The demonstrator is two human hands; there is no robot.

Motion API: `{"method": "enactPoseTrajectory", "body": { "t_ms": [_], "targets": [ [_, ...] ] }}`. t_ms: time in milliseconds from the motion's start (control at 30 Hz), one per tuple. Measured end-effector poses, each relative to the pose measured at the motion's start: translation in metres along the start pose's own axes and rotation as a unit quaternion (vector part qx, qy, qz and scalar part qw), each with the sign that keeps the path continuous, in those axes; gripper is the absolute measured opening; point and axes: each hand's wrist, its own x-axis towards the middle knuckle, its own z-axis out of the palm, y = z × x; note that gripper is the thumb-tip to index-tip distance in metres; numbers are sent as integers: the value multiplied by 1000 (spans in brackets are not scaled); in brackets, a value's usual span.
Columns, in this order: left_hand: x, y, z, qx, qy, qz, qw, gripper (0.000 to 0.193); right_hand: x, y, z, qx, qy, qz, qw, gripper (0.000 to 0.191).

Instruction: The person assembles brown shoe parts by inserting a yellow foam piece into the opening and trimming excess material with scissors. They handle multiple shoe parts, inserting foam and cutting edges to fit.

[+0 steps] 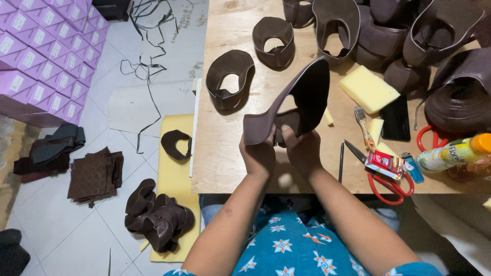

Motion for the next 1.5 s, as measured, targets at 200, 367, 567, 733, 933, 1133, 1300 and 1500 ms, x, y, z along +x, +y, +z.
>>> {"method": "enactPoseTrajectory", "body": {
  "t_ms": [200,367,567,733,933,1133,1300,1500],
  "targets": [
    [1,-11,-9,190,-23,260,947,15,-4,-10,0,147,-2,21,989,24],
    [-2,-3,-4,106,-40,84,990,22,-2,-1,-5,16,17,-81,996,28],
    [0,5,-3,-28,-41,56,997,23,-3,1,-5,88,2,-32,996,29],
    [0,4,2,-28,-29,-97,994,26,-2,2,-3,-12,67,-76,995,26],
    [2,1,-6,85,-16,-22,996,20,0,13,-2,-58,107,-127,984,20],
    [3,-9,-12,110,14,14,994,20,0,19,-3,-55,118,-135,982,22],
    [-4,-11,-9,-20,4,-44,999,19,-2,2,0,179,66,24,981,27],
    [-14,-2,-5,56,-14,89,994,22,-10,-18,3,160,49,143,976,25]
  ]
}}
